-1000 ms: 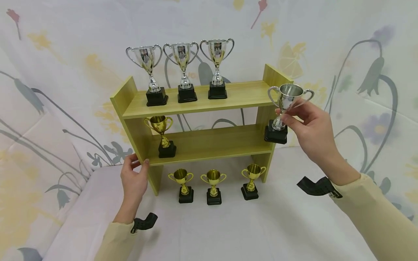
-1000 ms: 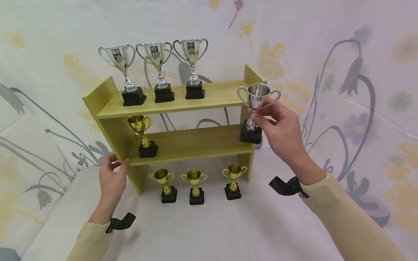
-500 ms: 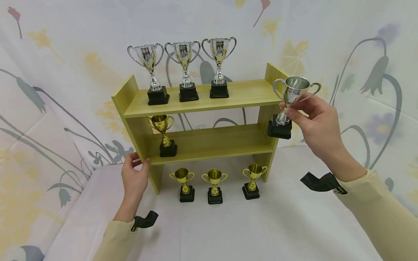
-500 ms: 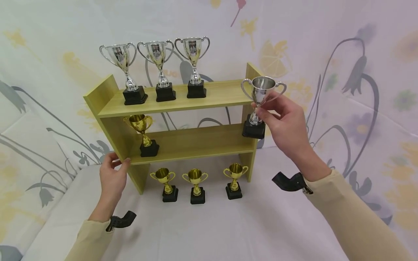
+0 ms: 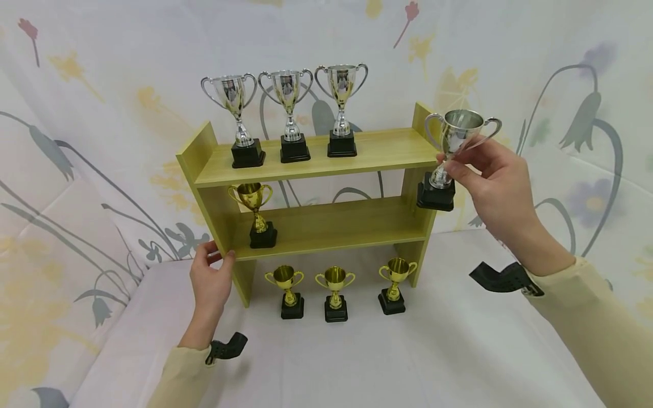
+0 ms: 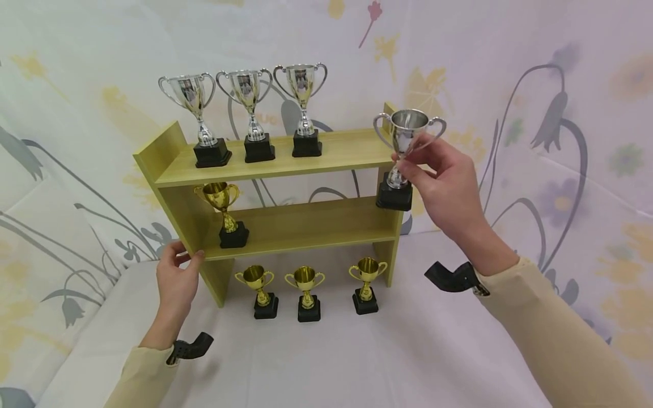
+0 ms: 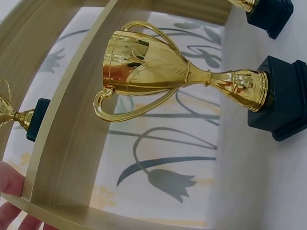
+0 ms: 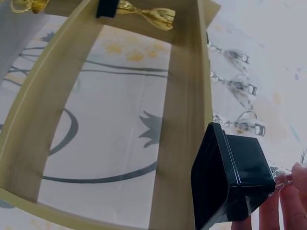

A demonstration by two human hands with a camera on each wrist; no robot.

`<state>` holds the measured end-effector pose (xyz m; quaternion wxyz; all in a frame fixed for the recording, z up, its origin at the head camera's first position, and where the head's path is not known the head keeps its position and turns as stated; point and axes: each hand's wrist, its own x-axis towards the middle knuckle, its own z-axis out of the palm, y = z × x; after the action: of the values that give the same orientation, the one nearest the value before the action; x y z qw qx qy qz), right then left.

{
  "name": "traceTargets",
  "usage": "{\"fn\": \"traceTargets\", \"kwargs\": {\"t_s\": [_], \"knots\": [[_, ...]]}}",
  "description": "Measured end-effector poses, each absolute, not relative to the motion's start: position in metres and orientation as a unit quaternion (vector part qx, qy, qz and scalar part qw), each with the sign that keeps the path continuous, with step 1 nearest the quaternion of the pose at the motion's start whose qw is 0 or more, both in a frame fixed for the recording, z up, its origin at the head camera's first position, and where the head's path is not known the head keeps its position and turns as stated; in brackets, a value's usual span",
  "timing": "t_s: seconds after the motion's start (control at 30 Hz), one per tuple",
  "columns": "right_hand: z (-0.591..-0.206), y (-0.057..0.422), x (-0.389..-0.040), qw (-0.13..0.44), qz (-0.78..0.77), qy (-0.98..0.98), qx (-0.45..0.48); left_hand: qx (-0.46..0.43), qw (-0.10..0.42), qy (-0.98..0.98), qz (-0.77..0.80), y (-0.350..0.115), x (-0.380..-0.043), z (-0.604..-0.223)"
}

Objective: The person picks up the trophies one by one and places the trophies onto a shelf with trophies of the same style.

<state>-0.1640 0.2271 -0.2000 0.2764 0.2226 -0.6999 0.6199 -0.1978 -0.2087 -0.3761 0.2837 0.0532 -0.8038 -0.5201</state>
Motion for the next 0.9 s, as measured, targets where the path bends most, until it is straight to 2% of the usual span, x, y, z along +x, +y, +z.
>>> {"fn": "traceTargets", "kwargs": {"t_s": [0.9], "knots": [[-0.172,0.226,-0.187,0.229,0.693,-0.645,0.226,0.041,0.275,-0.811,-0.515,-0.21,-0.197,-0.374]]}}
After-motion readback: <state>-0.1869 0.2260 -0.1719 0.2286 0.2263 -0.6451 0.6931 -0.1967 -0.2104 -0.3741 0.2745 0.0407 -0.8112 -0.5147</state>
